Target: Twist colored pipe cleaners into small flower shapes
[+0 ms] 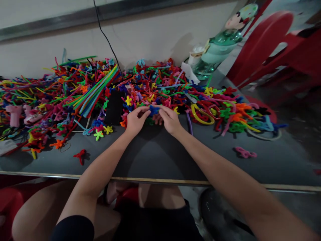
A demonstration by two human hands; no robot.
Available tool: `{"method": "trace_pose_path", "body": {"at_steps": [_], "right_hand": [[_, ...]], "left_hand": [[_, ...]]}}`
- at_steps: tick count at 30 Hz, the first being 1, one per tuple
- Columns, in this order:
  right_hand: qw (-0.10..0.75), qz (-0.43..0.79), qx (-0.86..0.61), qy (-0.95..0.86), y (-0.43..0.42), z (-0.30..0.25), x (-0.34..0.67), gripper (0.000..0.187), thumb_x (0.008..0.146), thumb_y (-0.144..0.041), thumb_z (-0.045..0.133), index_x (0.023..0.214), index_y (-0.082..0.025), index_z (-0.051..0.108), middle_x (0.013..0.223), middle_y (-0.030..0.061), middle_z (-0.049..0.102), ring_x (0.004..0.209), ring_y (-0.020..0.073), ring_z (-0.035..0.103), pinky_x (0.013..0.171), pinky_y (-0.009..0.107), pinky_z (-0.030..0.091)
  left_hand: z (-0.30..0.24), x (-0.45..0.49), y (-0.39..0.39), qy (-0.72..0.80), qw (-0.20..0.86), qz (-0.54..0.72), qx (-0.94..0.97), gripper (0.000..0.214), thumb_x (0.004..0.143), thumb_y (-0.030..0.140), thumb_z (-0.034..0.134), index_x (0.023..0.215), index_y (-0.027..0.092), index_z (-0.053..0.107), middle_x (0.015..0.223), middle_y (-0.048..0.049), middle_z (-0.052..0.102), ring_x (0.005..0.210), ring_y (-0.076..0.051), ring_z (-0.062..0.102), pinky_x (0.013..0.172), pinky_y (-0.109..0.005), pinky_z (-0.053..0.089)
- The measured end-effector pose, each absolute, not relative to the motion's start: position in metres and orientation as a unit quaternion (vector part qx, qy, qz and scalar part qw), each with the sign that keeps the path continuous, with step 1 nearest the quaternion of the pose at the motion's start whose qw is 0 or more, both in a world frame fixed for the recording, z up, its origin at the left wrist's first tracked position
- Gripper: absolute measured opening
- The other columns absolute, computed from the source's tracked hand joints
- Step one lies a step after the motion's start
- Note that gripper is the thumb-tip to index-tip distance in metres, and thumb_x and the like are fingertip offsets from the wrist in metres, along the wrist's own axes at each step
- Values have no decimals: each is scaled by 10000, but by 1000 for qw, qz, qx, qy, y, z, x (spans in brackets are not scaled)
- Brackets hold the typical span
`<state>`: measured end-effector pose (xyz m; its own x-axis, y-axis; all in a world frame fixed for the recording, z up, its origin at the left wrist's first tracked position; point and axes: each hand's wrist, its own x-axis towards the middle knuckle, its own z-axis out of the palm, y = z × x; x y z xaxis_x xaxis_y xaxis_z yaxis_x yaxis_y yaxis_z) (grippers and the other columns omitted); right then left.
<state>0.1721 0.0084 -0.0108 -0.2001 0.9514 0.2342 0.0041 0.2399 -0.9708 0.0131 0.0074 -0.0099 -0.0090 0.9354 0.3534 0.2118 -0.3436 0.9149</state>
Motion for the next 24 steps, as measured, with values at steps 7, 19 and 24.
{"method": "trace_pose_path", "body": {"at_steps": [7,19,24], "right_hand": [[464,425,-411,-660,6,-4,175,290,819,-452,600,882,-173,647,533,-28,556,409,86,487,430,239,404],[509,410,-393,-646,11,-8,176,316,793,-415,628,949,-144,676,596,5,593,438,93,505,452,260,448],[522,401,-388,-645,6,-7,174,275,779,-357,622,935,-141,691,567,0,585,430,97,511,454,267,461]], "left_hand": [[-15,16,12,445,354,547,615,189,830,293,636,974,179,679,912,-43,716,745,-114,645,681,-250,538],[-2,14,2,438,179,485,736,431,771,497,672,1060,179,647,958,-74,678,769,-135,614,593,-237,491],[-1,14,2,422,146,488,750,441,770,520,654,1036,169,649,940,-79,675,790,-145,613,619,-249,493]]}}
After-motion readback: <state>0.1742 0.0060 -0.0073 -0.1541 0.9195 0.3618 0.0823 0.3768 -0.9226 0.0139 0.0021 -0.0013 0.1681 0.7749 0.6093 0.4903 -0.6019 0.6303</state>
